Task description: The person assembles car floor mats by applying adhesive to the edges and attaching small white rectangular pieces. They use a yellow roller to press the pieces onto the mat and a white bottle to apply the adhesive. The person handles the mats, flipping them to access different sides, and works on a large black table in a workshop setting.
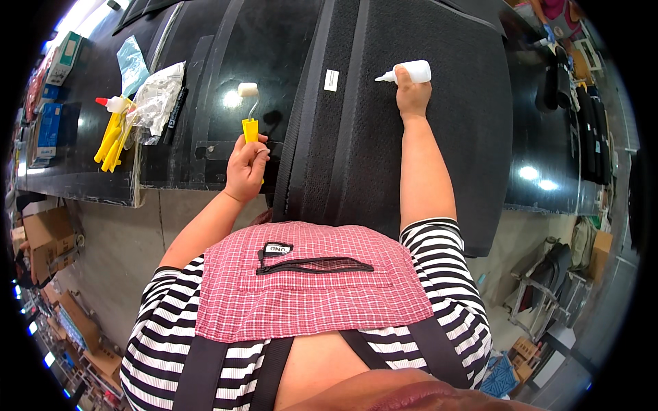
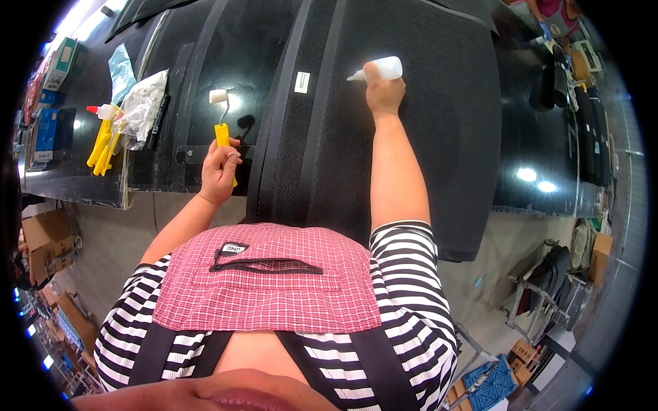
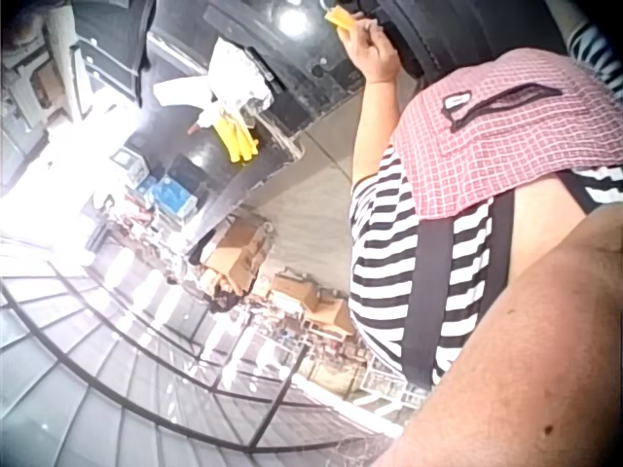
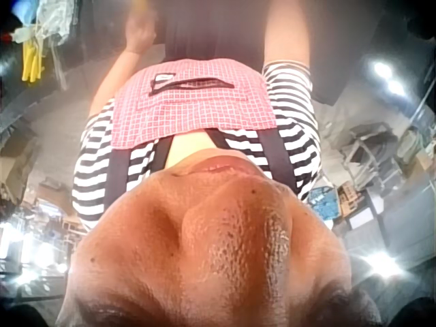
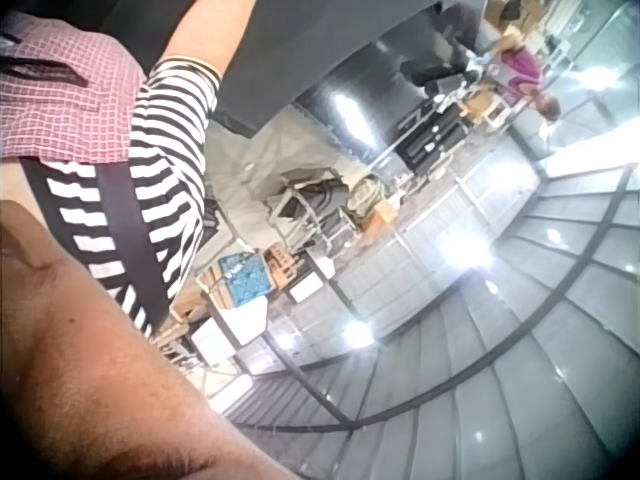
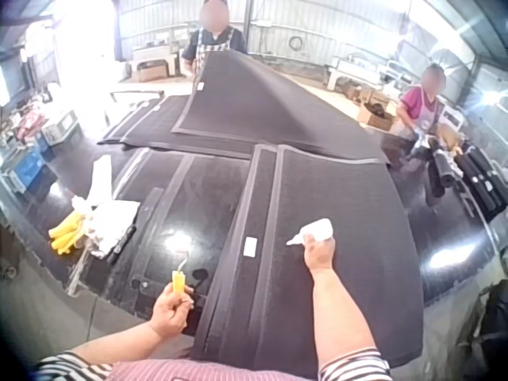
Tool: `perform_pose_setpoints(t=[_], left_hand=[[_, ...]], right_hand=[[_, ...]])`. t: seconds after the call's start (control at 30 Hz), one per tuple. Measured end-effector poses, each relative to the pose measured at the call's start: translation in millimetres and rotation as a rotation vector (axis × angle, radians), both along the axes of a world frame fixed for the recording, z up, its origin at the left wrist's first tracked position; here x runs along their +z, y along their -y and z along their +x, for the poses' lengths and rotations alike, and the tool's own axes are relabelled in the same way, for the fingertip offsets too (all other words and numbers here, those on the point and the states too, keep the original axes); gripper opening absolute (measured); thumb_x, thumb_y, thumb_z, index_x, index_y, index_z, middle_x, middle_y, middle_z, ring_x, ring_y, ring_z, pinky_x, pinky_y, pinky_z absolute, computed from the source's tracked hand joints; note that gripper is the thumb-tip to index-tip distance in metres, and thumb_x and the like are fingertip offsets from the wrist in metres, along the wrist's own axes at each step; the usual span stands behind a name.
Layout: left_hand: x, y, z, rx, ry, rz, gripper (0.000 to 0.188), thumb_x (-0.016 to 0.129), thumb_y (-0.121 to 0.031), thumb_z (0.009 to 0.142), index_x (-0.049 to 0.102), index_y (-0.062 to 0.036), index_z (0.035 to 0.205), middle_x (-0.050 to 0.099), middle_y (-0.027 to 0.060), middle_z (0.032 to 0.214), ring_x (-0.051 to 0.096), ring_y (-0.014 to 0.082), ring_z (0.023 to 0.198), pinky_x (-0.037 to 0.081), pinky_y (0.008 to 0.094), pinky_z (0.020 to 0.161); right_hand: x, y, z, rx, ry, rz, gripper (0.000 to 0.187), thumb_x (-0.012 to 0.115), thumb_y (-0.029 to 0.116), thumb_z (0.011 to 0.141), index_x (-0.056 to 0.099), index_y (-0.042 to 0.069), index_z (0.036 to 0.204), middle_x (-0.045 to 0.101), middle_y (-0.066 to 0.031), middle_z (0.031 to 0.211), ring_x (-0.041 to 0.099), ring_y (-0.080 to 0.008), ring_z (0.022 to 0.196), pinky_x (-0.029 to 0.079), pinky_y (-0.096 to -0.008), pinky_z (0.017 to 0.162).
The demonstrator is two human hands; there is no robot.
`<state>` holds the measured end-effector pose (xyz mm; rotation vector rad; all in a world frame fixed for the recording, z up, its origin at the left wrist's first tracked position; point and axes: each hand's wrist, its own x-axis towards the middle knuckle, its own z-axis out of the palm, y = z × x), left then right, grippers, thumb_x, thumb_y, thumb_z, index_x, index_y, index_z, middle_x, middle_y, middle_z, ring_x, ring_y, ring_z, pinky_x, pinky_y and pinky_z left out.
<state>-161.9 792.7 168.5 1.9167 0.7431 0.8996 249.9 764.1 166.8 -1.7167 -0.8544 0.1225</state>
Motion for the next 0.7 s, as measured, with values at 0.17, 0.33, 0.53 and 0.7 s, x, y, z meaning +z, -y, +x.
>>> perform_pose_setpoints(t=[0.17, 0.33, 0.53, 0.7], left_hand=[[1.9, 1.5, -0.6, 0.013, -0.006, -0.035, 0.005, 0.059, -0.005, 0.093, 0.061, -0.0014, 0.090, 0.061, 0.0156, 0.100, 0.062, 0.0262, 0.090, 0.051, 0.0347, 0.078], [2.1, 0.2, 0.2, 0.009, -0.010, 0.031, 0.006, 0.059, -0.006, 0.094, 0.061, -0.0021, 0.089, 0.062, 0.0139, 0.093, 0.062, 0.0294, 0.099, 0.050, 0.0365, 0.081], [1.6, 0.4, -0.5, 0.013, -0.015, 0.024, 0.005, 0.059, -0.006, 0.094, 0.060, -0.0022, 0.090, 0.062, 0.0142, 0.094, 0.062, 0.0291, 0.098, 0.050, 0.0357, 0.081], [2.1, 2.1, -0.3, 0.021, -0.022, -0.024, 0.005, 0.059, -0.006, 0.093, 0.060, -0.0022, 0.090, 0.062, 0.0157, 0.098, 0.062, 0.0281, 0.096, 0.050, 0.0350, 0.079]], right_hand=[[3.8, 2.4, -6.5, 0.011, -0.034, 0.024, 0.031, 0.067, 0.033, 0.084, 0.074, 0.004, 0.090, 0.075, -0.0126, 0.089, 0.073, -0.0295, 0.087, 0.054, -0.0389, 0.081], [5.5, 4.9, -7.1, 0.033, -0.046, 0.025, 0.031, 0.066, 0.033, 0.084, 0.074, 0.003, 0.090, 0.075, -0.0122, 0.088, 0.073, -0.0285, 0.086, 0.054, -0.0379, 0.080], [7.1, 7.7, -8.3, 0.073, -0.051, 0.030, 0.030, 0.067, 0.032, 0.084, 0.073, 0.003, 0.090, 0.075, -0.0113, 0.088, 0.072, -0.0276, 0.084, 0.054, -0.0375, 0.079], [8.0, 7.8, -9.5, 0.115, -0.215, 0.162, 0.027, 0.070, 0.027, 0.084, 0.072, 0.002, 0.092, 0.074, -0.0102, 0.088, 0.071, -0.0248, 0.084, 0.053, -0.0364, 0.079]])
